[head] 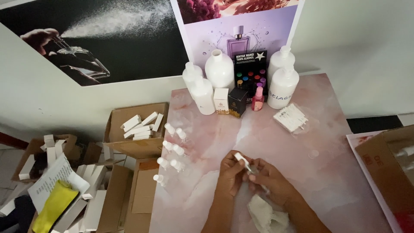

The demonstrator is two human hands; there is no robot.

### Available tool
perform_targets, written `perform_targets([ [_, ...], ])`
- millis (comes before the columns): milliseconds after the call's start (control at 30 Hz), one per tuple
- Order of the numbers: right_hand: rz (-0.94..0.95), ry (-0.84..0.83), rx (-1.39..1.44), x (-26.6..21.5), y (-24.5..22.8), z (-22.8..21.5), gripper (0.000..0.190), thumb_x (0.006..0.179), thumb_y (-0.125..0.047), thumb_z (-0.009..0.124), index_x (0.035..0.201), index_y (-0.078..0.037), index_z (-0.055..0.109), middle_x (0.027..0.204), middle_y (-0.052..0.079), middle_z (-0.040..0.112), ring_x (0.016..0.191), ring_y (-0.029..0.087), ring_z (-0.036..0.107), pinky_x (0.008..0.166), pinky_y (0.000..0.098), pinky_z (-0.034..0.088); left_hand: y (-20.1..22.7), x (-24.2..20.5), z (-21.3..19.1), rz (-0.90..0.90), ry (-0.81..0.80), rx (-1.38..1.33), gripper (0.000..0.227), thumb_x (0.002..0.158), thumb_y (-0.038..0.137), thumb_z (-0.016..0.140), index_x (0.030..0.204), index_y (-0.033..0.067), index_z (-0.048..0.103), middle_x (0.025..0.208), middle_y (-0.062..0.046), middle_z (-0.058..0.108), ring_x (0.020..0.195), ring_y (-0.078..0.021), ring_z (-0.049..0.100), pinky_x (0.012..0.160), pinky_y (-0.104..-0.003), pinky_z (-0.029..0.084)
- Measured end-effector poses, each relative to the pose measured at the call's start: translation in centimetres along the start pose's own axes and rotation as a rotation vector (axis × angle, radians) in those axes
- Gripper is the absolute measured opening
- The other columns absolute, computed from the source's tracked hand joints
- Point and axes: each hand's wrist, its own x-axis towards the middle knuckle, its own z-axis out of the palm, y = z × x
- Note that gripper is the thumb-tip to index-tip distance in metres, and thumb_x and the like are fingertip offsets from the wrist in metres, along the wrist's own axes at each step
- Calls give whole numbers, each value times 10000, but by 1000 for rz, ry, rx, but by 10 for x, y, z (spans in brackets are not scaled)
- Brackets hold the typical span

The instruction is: Cleaning spray nozzles with a cloth and assembling them into small perfume bottles.

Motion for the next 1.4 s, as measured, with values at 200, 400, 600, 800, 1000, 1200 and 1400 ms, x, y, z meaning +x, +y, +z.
perform_targets([
  [200, 119, 64, -261, -21, -28, 36, 664, 1043, -534, 375, 739, 11, 600, 640, 108, 533, 486, 169, 430, 469, 296, 311, 3, 3, 0, -35, 87, -52, 297, 779, 149, 872, 909, 99, 611, 887, -155, 741, 838, -270, 687, 859, -405, 554],
  [400, -13, 190, -134, 3, 1, 18, 218, 841, -32, 785, 967, -12, 608, 873, 207, 696, 739, 308, 723, 715, 404, 612, 3, 2, 1, -9, 101, -23, 244, 826, 123, 829, 902, 78, 601, 886, -179, 734, 655, -241, 649, 641, -351, 549],
  [600, -214, 306, -514, -8, 12, 21, 362, 824, -59, 831, 1108, -104, 611, 850, 57, 717, 684, 151, 595, 668, 273, 487, 15, 13, -14, 102, 301, -112, 201, 851, 206, 808, 912, 108, 643, 906, -91, 677, 831, -226, 653, 892, -403, 586],
  [800, -406, 249, -528, -5, 16, 7, 402, 953, -315, 618, 1264, -64, 652, 890, 51, 692, 711, 159, 602, 689, 314, 513, 18, 12, -4, 116, 309, -67, 294, 825, 209, 825, 1027, 92, 646, 1000, -162, 733, 756, -264, 677, 753, -388, 597],
  [1000, -294, 354, -689, -14, -12, 14, 340, 947, -300, 625, 1176, -65, 714, 732, 71, 662, 591, 173, 605, 547, 314, 508, 30, 12, -4, 169, 404, -153, 117, 981, 152, 658, 1051, 61, 637, 1077, -144, 688, 834, -251, 682, 832, -390, 608],
  [1200, -244, 738, -324, -23, -47, 27, 54, 1001, -140, 644, 1015, -93, 664, 750, 112, 596, 629, 236, 544, 477, 391, 422, 18, 21, -22, 244, 447, -154, 150, 956, 111, 691, 1079, 40, 642, 984, -106, 662, 905, -271, 695, 873, -423, 632],
  [1400, -1072, 377, -1132, -20, -18, 4, 246, 796, -79, 814, 1018, -107, 713, 1411, 130, 606, 1026, 142, 711, 596, 212, 590, 28, 9, 21, 189, 486, 374, 162, 846, 44, 758, 994, 69, 698, 937, -89, 751, 873, -174, 684, 750, -315, 619],
])
